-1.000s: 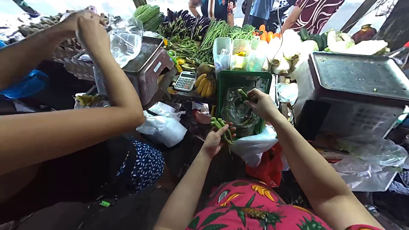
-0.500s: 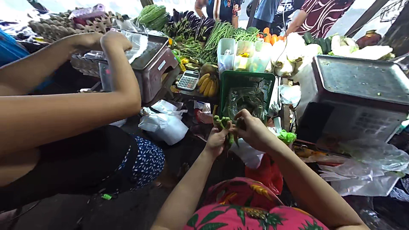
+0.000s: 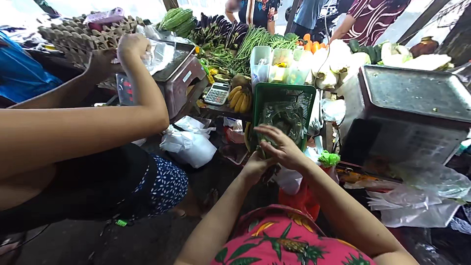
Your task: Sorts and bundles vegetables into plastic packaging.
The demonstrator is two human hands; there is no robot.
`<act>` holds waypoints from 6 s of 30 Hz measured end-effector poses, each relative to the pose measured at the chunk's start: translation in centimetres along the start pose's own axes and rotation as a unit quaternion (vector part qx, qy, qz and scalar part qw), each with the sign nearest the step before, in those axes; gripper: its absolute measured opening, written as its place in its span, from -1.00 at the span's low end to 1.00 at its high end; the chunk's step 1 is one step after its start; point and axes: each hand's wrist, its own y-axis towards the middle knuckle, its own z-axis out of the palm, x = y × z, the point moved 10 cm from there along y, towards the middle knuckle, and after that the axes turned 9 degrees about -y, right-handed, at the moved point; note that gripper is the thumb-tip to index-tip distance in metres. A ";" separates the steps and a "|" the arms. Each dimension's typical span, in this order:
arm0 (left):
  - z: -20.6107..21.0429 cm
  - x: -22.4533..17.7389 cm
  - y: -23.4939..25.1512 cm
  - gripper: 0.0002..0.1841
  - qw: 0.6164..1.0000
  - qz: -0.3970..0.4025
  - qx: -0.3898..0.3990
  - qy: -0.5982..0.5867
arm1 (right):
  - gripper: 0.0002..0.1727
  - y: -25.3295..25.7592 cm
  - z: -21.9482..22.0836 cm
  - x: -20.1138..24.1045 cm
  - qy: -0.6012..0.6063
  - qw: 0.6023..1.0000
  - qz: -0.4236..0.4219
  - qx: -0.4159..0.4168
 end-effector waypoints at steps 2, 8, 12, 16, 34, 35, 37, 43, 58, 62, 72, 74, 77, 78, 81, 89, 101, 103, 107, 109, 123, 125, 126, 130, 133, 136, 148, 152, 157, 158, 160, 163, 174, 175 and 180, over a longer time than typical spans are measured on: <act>0.1 0.2 -0.4 -0.55 0.999 0.035 0.014 0.033 | -0.56 -0.5 2.1 0.3 -0.027 0.996 -0.035 0.078; 1.0 2.0 -1.0 -0.61 0.988 0.056 -0.018 0.142 | -0.70 -3.8 2.8 0.8 -0.076 0.989 -0.044 0.120; 3.7 2.2 -1.5 -0.62 0.973 0.103 0.110 0.176 | -0.27 -7.7 -1.8 0.4 -0.041 0.999 -0.033 0.004; 3.4 1.4 -1.8 -0.70 0.940 0.188 0.172 0.228 | -0.35 -14.2 -13.4 -4.4 -0.072 0.968 0.058 -0.235; 6.6 4.4 -0.7 -0.76 0.952 0.169 0.070 0.246 | -0.66 -26.8 -19.4 -17.4 -0.222 0.893 0.311 -0.238; 6.7 4.6 -0.8 -0.76 0.951 0.166 0.069 0.252 | -0.64 -26.4 -19.0 -17.5 -0.221 0.896 0.303 -0.236; 6.8 5.3 -1.1 -0.76 0.953 0.154 0.065 0.254 | -0.53 -25.7 -18.3 -18.0 -0.215 0.897 0.324 -0.211; 6.8 5.4 -2.8 -0.75 0.953 0.153 0.044 0.260 | -0.74 -27.3 -20.1 -19.0 -0.007 0.879 0.360 -0.314; 9.0 -0.6 -4.2 -0.09 0.761 0.177 -0.144 0.607 | -0.26 -13.0 -7.4 -0.3 -0.137 0.990 -0.018 0.022; 9.4 -0.7 -6.1 0.05 0.662 0.214 -0.118 0.709 | -0.03 -10.9 -2.8 -3.8 -0.131 0.974 0.060 0.173; 2.1 -1.2 -8.4 -0.19 0.971 0.157 -0.169 -0.064 | -0.42 -13.5 -7.9 4.9 0.223 0.940 -0.258 -0.030; 4.9 -3.5 -8.4 -0.18 0.969 0.232 -0.085 -0.006 | -0.40 -12.5 -9.2 4.2 0.508 0.844 -0.170 -0.014; 9.5 -7.2 -9.4 -0.25 0.914 0.357 -0.043 0.190 | -0.25 -10.5 -7.2 0.5 0.762 0.644 0.053 -0.048; 10.8 -7.9 -9.8 -0.26 0.892 0.376 -0.042 0.249 | -0.32 -10.1 -6.3 -0.5 0.761 0.638 0.094 -0.067; 12.8 -7.2 -9.4 -0.26 0.872 0.358 -0.002 0.333 | -0.54 -10.6 -4.6 -2.8 0.619 0.768 0.121 -0.116; 10.9 1.2 -4.8 0.11 0.788 0.000 -0.002 0.615 | -0.28 -13.2 -4.4 -2.8 0.154 0.982 -0.017 -0.112; 5.4 16.6 -2.4 -0.20 0.778 -0.266 0.205 0.531 | -0.79 -21.2 -17.7 -11.1 0.489 0.834 0.017 -0.255; 5.7 20.0 -1.2 -0.26 0.733 -0.275 0.219 0.582 | -0.57 -21.6 -16.1 -11.3 0.706 0.671 0.012 -0.227; 4.1 23.4 -0.3 -0.40 0.666 -0.291 0.141 0.672 | -0.55 -23.1 -11.1 -11.0 0.601 0.774 0.155 -0.124; 1.7 23.7 -1.1 -0.48 0.678 -0.314 0.070 0.661 | -0.71 -23.8 -8.8 -11.2 0.498 0.830 0.239 -0.074; 1.1 25.4 2.7 -0.45 0.750 -0.369 0.053 0.547 | -0.40 -22.2 1.4 -20.5 0.269 0.831 0.483 -0.063; -1.6 25.0 2.6 -0.46 0.744 -0.372 0.038 0.553 | -0.39 -22.2 1.8 -21.3 0.272 0.829 0.481 -0.083; -3.0 24.5 2.1 -0.45 0.737 -0.381 0.033 0.557 | -0.45 -22.4 2.4 -22.0 0.290 0.819 0.485 -0.096; -6.8 22.3 -0.5 -0.47 0.725 -0.393 0.060 0.562 | -0.61 -23.8 5.4 -24.2 0.315 0.765 0.534 -0.176; -6.5 20.5 -2.7 -0.55 0.757 -0.373 0.101 0.527 | -0.02 -23.9 7.6 -24.8 0.101 0.855 0.502 -0.086; -6.7 18.7 -4.0 -0.58 0.761 -0.355 0.100 0.533 | 0.13 -24.0 11.6 -23.8 -0.063 0.910 0.404 0.070; -3.8 10.5 -1.2 -0.74 0.713 -0.239 0.168 0.638 | -0.50 -22.2 11.4 -18.2 -0.088 0.939 0.261 0.207; 0.5 3.5 4.6 -0.68 0.749 -0.006 0.108 0.654 | -0.72 -14.4 0.9 -11.1 -0.079 0.984 0.162 -0.005; 4.9 -0.7 11.3 -0.68 0.699 0.160 0.045 0.696 | -0.79 -4.3 -5.4 -8.2 -0.267 0.948 0.121 -0.123; 5.1 -0.5 12.5 -0.65 0.704 0.147 0.041 0.694 | -0.77 -2.8 -5.7 -9.5 -0.291 0.934 0.171 -0.113; 5.1 0.2 14.7 -0.53 0.738 0.115 0.033 0.664 | -0.64 -0.9 -6.3 -12.3 -0.311 0.902 0.287 -0.089; 4.3 1.0 17.1 -0.27 0.794 0.064 0.009 0.605 | -0.40 -0.3 -7.1 -14.3 -0.296 0.878 0.362 -0.100; 3.9 -0.9 19.9 -0.59 0.863 0.004 -0.053 0.502 | -0.68 -3.8 -10.5 -15.3 -0.189 0.900 0.323 -0.222; 3.9 -1.0 19.6 -0.56 0.871 0.006 -0.056 0.489 | -0.69 -4.1 -10.7 -15.7 -0.157 0.907 0.314 -0.233; 3.5 -0.3 18.0 -0.28 0.908 -0.017 -0.059 0.415 | -0.77 -4.3 -10.8 -16.0 -0.127 0.913 0.299 -0.245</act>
